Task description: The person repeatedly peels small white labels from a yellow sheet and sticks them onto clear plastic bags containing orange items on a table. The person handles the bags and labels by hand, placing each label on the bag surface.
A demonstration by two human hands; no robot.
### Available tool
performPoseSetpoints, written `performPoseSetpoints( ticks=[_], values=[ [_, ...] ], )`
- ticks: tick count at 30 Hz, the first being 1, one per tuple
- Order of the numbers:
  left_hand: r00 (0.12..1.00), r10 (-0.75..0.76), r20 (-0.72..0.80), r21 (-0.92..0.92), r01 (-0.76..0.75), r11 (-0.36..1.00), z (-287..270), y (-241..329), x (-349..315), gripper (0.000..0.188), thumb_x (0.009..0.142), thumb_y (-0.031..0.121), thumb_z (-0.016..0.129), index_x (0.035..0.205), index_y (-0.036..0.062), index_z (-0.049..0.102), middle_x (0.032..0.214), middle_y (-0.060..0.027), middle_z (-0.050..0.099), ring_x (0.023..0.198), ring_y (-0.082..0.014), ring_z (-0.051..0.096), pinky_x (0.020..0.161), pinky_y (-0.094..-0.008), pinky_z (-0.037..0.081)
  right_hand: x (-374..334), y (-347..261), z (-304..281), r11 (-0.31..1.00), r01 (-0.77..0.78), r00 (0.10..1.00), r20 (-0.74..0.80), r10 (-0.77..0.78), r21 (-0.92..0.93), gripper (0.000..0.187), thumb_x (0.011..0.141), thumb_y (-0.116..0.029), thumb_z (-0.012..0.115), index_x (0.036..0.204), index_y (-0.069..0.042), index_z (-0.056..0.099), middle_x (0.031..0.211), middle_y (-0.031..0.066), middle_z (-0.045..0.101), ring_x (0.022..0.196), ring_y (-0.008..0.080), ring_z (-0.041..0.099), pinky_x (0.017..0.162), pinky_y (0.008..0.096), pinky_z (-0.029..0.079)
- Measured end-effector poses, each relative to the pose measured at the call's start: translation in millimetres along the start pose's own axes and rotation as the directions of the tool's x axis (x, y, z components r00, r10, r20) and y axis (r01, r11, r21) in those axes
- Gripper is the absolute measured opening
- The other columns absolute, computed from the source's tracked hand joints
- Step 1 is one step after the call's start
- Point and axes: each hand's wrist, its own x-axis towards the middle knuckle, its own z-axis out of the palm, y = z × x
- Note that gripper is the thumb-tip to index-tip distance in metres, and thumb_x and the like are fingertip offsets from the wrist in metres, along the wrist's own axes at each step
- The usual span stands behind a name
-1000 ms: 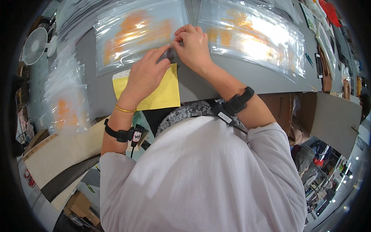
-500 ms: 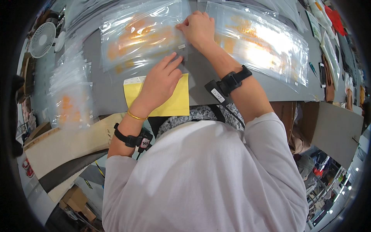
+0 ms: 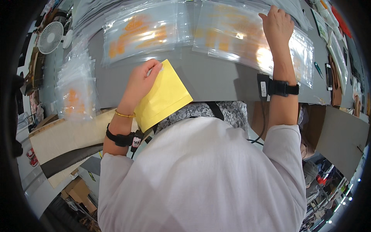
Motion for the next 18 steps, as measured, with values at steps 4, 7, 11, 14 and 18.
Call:
performPoseSetpoints(
  ticks=[4, 7, 11, 14, 18],
  values=[
    [0.992, -0.053, 0.11, -0.213, 0.076, 0.974, 9.3, 10.5, 3.6, 0.018, 0.097, 0.02, 0.061, 0.102, 0.003, 0.065, 0.077, -0.0092, 0.066, 0.064, -0.017, 0.058, 0.064, -0.0347, 0.048, -54.0, -81.9, -46.1, 0.544, 0.144, 0.976, -0.029, -0.214, 0.827, 0.031, 0.085, -0.024, 0.085, 0.108, -0.007, 0.074, 0.11, 0.0124, 0.073, 0.105, 0.0345, 0.068, 0.093, 0.0445, 0.054],
    [0.99, -0.043, 0.137, -0.196, 0.069, 0.978, 9.3, 15.4, 2.4, 0.008, 0.099, 0.008, 0.059, 0.101, 0.0005, 0.062, 0.086, 0.0008, 0.064, 0.08, -0.0046, 0.054, 0.071, -0.0252, 0.047, -115.6, -138.0, -78.4, 0.442, 0.482, 0.827, -0.225, -0.516, 0.756, 0.035, 0.078, -0.014, 0.086, 0.112, -0.012, 0.076, 0.109, 0.0036, 0.068, 0.098, 0.0252, 0.062, 0.083, 0.0368, 0.049],
    [0.993, -0.016, 0.116, -0.234, 0.043, 0.971, 6.8, 9.6, -0.2, 0.007, 0.1, 0.006, 0.06, 0.101, -0.0001, 0.062, 0.09, 0.0031, 0.062, 0.085, -0.0032, 0.054, 0.075, -0.0228, 0.046, -131.7, -166.0, -88.8, 0.466, 0.534, 0.831, -0.337, -0.442, 0.705, 0.03, 0.074, -0.014, 0.084, 0.103, -0.013, 0.079, 0.104, -0.0009, 0.067, 0.09, 0.0202, 0.06, 0.073, 0.0346, 0.044],
    [0.981, -0.044, 0.188, -0.352, 0.109, 0.93, 6.4, -2.4, -2.9, 0.006, 0.102, 0.005, 0.059, 0.103, 0.0006, 0.062, 0.091, 0.0052, 0.06, 0.086, -0.0023, 0.053, 0.076, -0.0216, 0.046, -128.2, -169.9, -91.3, 0.462, 0.601, 0.787, -0.385, -0.482, 0.652, 0.026, 0.074, -0.015, 0.082, 0.1, -0.013, 0.08, 0.099, -0.002, 0.066, 0.087, 0.0186, 0.06, 0.07, 0.0337, 0.042],
    [0.966, -0.036, 0.256, -0.492, 0.162, 0.855, 5.4, -18.3, -2.1, 0.007, 0.103, 0.007, 0.057, 0.103, 0.0022, 0.062, 0.09, 0.0068, 0.058, 0.085, -0.0012, 0.052, 0.076, -0.02, 0.045, -132.6, -174.2, -92.6, 0.456, 0.648, 0.748, -0.397, -0.531, 0.61, 0.024, 0.075, -0.014, 0.075, 0.099, -0.012, 0.077, 0.099, -0.0014, 0.065, 0.09, 0.0185, 0.059, 0.072, 0.0329, 0.043]
  ],
)
